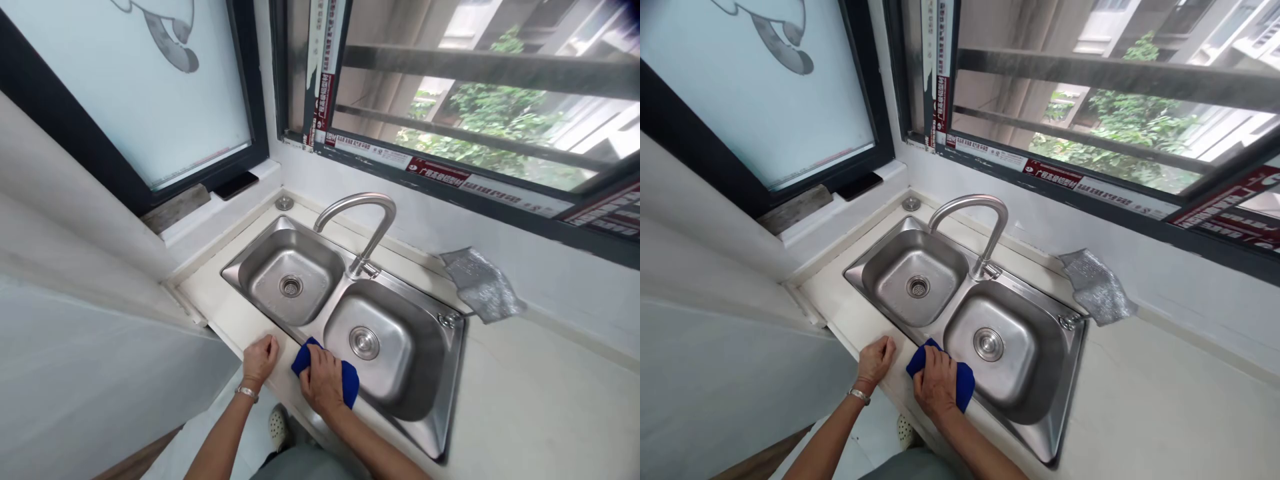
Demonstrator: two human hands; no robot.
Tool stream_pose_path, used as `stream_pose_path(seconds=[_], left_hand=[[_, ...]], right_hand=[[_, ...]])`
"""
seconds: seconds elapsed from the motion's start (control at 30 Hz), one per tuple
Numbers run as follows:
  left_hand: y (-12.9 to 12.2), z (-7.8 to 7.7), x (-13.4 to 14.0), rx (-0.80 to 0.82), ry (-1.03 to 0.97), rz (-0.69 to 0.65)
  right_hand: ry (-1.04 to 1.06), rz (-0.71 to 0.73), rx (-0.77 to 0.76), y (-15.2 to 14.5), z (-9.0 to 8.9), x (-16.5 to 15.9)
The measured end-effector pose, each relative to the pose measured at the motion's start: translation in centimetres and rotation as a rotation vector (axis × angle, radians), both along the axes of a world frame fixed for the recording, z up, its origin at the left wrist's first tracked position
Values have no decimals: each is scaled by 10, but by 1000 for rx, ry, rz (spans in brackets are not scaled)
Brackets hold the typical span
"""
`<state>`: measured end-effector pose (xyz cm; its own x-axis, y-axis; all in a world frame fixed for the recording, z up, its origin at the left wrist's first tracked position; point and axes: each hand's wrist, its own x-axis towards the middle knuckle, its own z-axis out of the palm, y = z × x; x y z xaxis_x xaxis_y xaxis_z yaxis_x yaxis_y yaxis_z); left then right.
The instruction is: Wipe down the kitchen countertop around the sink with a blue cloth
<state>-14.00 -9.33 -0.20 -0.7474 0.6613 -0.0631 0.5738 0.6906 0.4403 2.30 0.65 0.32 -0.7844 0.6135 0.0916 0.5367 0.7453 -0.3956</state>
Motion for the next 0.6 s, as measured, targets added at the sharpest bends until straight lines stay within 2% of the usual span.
stream_pose_path(seconds=[0.17, 0.3, 0.43, 0.6], left_hand=[[-3, 0, 0, 47, -64, -11], [-5, 1, 0, 75, -101, -9], [-5, 5, -2, 103, -121, -3], [-3, 9, -4, 93, -121, 1]], right_hand=[[-33, 107, -96, 10, 4, -40], [-34, 174, -107, 14, 10, -63], [-34, 151, -72, 11, 13, -61], [-61, 69, 6, 4, 12, -35]])
